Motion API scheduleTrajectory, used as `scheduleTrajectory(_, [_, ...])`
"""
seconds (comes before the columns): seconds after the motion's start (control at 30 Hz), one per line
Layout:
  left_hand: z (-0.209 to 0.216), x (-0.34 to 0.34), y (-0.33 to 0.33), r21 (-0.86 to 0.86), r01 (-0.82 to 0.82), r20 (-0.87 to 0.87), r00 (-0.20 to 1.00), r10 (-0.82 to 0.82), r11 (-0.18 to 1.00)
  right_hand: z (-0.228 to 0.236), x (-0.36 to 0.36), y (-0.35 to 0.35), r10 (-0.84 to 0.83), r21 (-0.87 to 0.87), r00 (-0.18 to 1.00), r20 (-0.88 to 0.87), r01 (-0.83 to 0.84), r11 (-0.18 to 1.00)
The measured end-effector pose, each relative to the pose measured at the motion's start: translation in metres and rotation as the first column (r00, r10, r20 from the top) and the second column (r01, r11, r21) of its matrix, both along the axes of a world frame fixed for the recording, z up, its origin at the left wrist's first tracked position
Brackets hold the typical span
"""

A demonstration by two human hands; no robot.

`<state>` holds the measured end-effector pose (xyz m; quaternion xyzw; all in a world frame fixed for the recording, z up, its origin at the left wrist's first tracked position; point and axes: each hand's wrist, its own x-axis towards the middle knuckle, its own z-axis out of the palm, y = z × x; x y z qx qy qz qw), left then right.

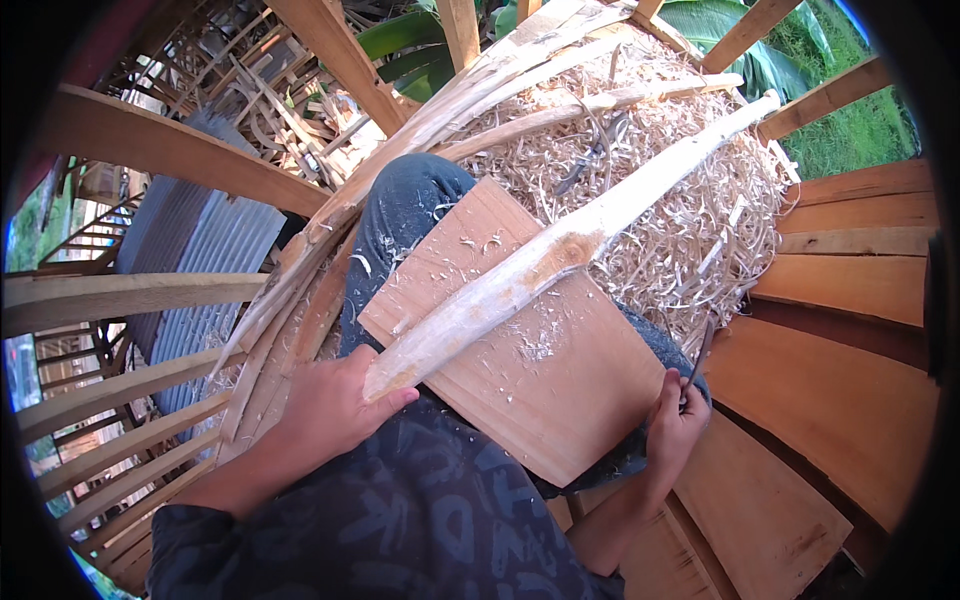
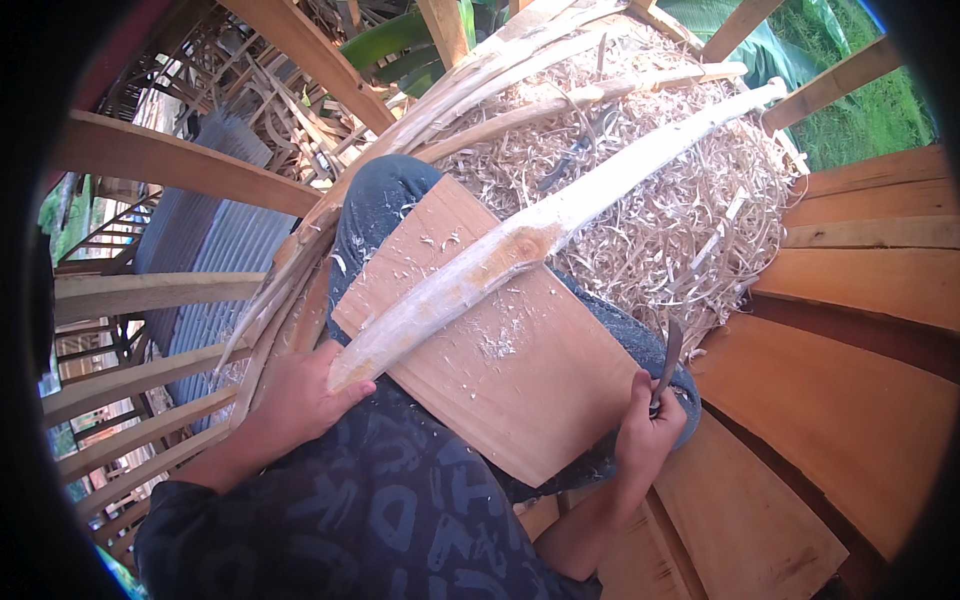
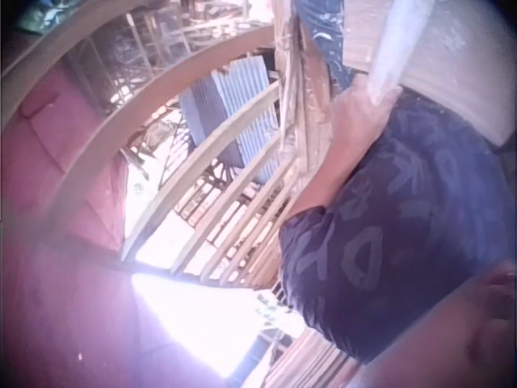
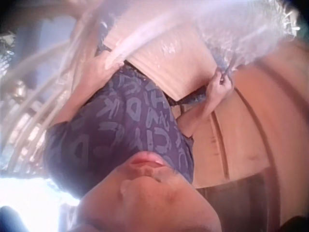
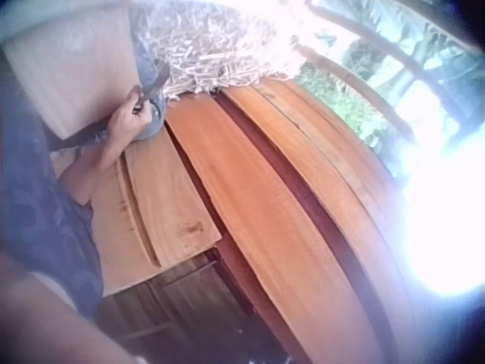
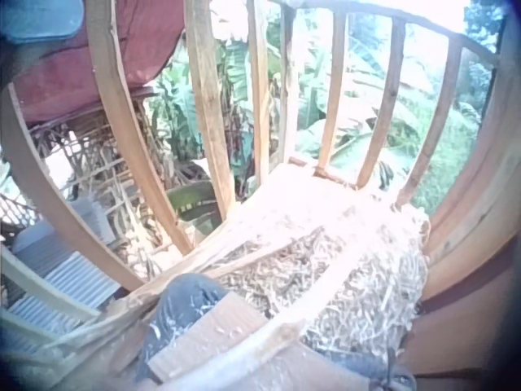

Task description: The person sits cross-legged and uses a curved knife to shave a long wooden stick held between the legs. Wood shavings accumulate on the lap and surrounding area as the person repeatedly strokes the blade along the stick.

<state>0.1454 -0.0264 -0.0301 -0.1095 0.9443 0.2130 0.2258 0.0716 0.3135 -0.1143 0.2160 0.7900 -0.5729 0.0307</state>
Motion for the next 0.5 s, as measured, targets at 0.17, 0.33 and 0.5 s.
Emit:
scheduleTrajectory(0.17, [0.033, -0.006, 0.022, -0.099, 0.111, 0.007, 0.994, -0.111, 0.989, 0.008, -0.002, -0.005, 0.076, -0.016, 0.996, -0.057, -0.077, 0.997])
scheduleTrajectory(0.33, [0.044, -0.010, 0.030, -0.050, 0.153, 0.049, 0.987, -0.151, 0.987, 0.007, 0.003, -0.010, 0.153, -0.005, 0.982, -0.109, -0.155, 0.988])
scheduleTrajectory(0.5, [0.041, -0.006, 0.028, 0.037, 0.063, 0.038, 0.997, -0.064, 0.997, 0.012, 0.003, -0.016, 0.193, 0.012, 0.964, -0.184, -0.194, 0.981])
